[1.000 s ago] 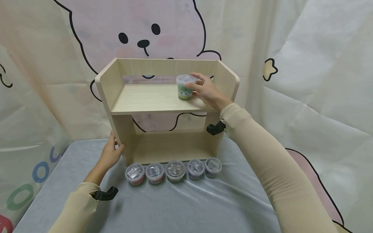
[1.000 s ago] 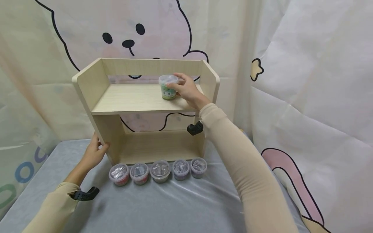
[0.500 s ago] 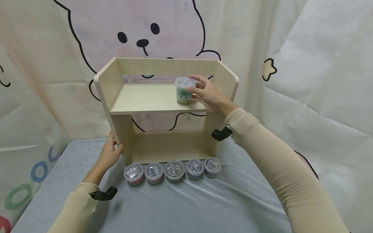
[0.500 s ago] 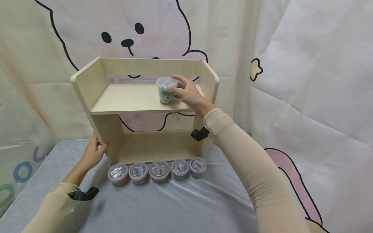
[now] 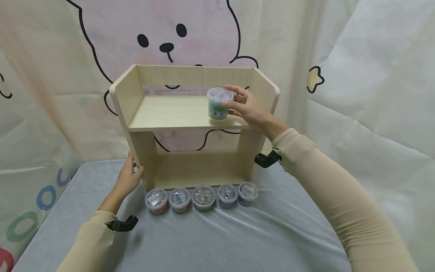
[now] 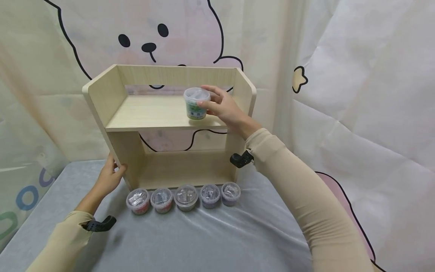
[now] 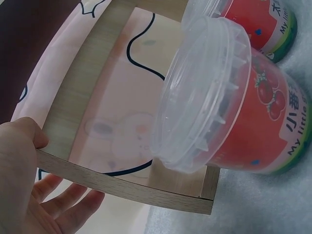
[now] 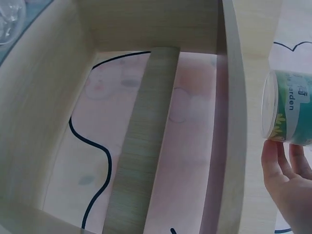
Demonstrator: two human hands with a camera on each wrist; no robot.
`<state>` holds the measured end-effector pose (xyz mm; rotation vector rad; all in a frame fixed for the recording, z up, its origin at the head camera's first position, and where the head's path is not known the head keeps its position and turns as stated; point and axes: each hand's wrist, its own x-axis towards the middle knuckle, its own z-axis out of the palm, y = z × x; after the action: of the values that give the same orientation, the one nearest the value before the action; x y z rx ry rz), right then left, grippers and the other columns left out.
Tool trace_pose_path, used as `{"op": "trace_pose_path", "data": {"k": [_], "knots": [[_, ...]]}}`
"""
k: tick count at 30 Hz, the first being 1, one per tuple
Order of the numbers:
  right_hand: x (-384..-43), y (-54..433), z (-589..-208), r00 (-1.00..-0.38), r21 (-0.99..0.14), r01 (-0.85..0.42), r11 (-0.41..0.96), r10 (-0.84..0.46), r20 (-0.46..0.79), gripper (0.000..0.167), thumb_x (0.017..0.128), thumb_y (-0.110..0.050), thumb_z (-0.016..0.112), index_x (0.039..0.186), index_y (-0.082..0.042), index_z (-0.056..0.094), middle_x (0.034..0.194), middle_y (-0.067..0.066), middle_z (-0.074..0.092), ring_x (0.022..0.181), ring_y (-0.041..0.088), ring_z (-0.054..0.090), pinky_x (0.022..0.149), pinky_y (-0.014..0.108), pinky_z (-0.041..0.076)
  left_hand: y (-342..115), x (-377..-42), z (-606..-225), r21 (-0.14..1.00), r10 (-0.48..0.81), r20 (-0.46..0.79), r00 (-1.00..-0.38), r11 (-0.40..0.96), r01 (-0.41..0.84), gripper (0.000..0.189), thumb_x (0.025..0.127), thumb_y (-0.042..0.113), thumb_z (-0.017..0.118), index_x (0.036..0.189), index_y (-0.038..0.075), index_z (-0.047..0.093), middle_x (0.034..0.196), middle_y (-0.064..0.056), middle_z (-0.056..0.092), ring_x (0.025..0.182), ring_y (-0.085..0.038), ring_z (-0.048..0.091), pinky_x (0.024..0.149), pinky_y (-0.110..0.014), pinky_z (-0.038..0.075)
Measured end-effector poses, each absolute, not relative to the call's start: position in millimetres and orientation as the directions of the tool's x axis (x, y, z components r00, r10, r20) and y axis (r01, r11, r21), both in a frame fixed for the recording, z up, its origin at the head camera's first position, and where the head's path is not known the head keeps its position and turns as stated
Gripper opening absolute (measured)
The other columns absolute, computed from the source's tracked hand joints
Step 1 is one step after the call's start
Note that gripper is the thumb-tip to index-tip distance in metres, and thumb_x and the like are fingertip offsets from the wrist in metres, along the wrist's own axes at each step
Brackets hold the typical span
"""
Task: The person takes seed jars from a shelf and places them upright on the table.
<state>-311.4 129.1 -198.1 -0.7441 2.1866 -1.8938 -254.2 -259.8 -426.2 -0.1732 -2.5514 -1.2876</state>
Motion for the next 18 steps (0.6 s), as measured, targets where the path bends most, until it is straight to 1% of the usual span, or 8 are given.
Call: {"op": "trace_pose_path", "data": {"k": [5, 11, 13, 14, 18], "knots": [[-307.3, 136.8, -203.8, -0.846, -0.958, -0.278, 0.075, -0.492, 0.207, 0.062, 0.097, -0.009, 0.056, 0.156, -0.014, 0.035, 0.145, 0.015, 0.049, 0.128, 0.023, 0.051, 0.118, 0.05, 0.04, -258.7, -255.2, -427.4, 0.765, -0.019, 0.315, -0.949, 0.597, 0.242, 0.07, 0.102, 0.014, 0.044, 0.162, 0.017, 0.009, 0.154, -0.034, 0.036, 0.131, -0.06, 0.047, 0.099, -0.074, 0.045], [-299.0, 145.8, -210.1, -0.816, -0.95, -0.303, 0.078, -0.537, 0.216, 0.063, 0.095, -0.011, 0.055, 0.156, -0.015, 0.036, 0.138, 0.009, 0.053, 0.121, 0.019, 0.055, 0.11, 0.039, 0.046, -258.2, -254.9, -427.1, 0.769, -0.024, 0.311, -0.95, 0.594, 0.236, 0.071, 0.103, 0.015, 0.044, 0.163, 0.019, 0.007, 0.154, -0.034, 0.036, 0.132, -0.06, 0.047, 0.1, -0.073, 0.045], [-295.2, 147.7, -213.0, -0.81, -0.947, -0.309, 0.082, -0.545, 0.217, 0.063, 0.095, -0.009, 0.055, 0.155, -0.014, 0.035, 0.14, 0.008, 0.051, 0.121, 0.018, 0.055, 0.107, 0.035, 0.049, -258.7, -254.5, -428.0, 0.773, -0.029, 0.305, -0.952, 0.591, 0.23, 0.071, 0.103, 0.015, 0.044, 0.163, 0.019, 0.007, 0.155, -0.033, 0.035, 0.132, -0.06, 0.047, 0.1, -0.074, 0.044], [-293.1, 148.7, -214.3, -0.808, -0.947, -0.309, 0.085, -0.549, 0.214, 0.063, 0.096, -0.008, 0.055, 0.155, -0.013, 0.035, 0.141, 0.009, 0.05, 0.121, 0.018, 0.055, 0.106, 0.035, 0.05, -258.9, -254.4, -428.4, 0.776, -0.031, 0.301, -0.953, 0.589, 0.226, 0.071, 0.103, 0.016, 0.044, 0.163, 0.019, 0.007, 0.155, -0.033, 0.035, 0.133, -0.059, 0.046, 0.101, -0.074, 0.043], [-285.8, 154.4, -219.2, -0.809, -0.948, -0.302, 0.103, -0.553, 0.198, 0.063, 0.097, -0.006, 0.054, 0.156, -0.013, 0.034, 0.148, 0.011, 0.045, 0.123, 0.019, 0.054, 0.106, 0.034, 0.049, -259.1, -255.3, -429.8, 0.782, -0.037, 0.298, -0.954, 0.583, 0.221, 0.071, 0.103, 0.015, 0.045, 0.163, 0.019, 0.007, 0.157, -0.032, 0.033, 0.133, -0.06, 0.046, 0.102, -0.076, 0.041]]}}
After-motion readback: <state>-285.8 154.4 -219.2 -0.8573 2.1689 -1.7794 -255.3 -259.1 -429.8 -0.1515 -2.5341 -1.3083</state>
